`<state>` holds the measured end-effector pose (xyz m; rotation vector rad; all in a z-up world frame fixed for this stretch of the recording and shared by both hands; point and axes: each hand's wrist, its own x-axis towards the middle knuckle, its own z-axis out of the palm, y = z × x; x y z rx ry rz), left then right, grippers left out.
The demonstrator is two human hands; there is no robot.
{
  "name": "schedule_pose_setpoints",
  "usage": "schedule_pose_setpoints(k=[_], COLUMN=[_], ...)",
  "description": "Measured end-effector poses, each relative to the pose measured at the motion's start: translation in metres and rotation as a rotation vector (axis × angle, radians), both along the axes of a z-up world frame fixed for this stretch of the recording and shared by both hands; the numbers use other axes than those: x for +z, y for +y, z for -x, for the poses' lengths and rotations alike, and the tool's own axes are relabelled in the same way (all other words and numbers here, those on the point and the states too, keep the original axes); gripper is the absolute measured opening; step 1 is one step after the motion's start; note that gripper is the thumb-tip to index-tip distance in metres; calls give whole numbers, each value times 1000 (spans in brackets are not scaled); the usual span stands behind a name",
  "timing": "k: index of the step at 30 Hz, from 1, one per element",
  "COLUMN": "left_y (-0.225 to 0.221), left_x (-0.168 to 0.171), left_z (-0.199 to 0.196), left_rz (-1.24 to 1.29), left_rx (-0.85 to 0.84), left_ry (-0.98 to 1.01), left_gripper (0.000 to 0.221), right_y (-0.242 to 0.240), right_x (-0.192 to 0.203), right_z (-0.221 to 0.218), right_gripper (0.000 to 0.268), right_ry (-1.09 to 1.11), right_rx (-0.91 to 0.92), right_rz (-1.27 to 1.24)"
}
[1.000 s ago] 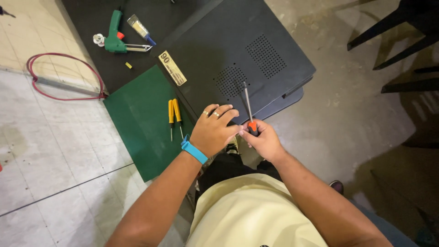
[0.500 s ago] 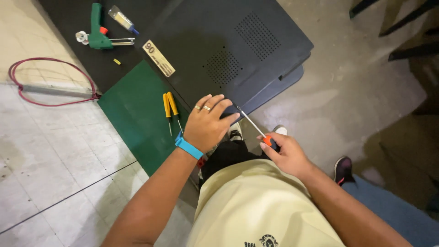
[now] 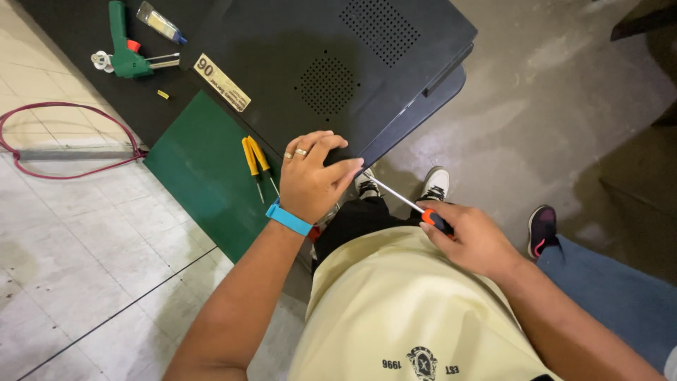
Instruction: The person is finishing internal adjustments and then placing and screwing the side panel onto a desktop computer case.
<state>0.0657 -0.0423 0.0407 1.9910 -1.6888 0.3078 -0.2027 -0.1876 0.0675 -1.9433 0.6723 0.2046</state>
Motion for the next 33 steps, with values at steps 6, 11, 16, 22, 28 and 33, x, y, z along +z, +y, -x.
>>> schedule_pose_setpoints(k=[6,11,16,22,28,33], left_y=[-2,-1,1,1,3,3], left_x=[2,-5,-8,-9,-12,-13], left_z=[-1,-4,-4,-6,-6,-8], left_rz=[-28,-71,-77,-82,-84,-89], left_rx=[-11,-18,-10,-4,2,-2], left_ry=[14,31,47,56,78,95], left_gripper=[4,13,21,26,30,31], right_y=[0,1,0,-1,-2,-3], right_x=[13,23,20,28,39,44], right_z=[-7,-10,-13,-18,-26,-27], right_gripper=[43,45,44,46,47,48], right_ry=[110,171,170,274,313,310], right_rx=[-4,-5,12,-4,73,107], right_rz=[-6,-23,5,-32,107,161])
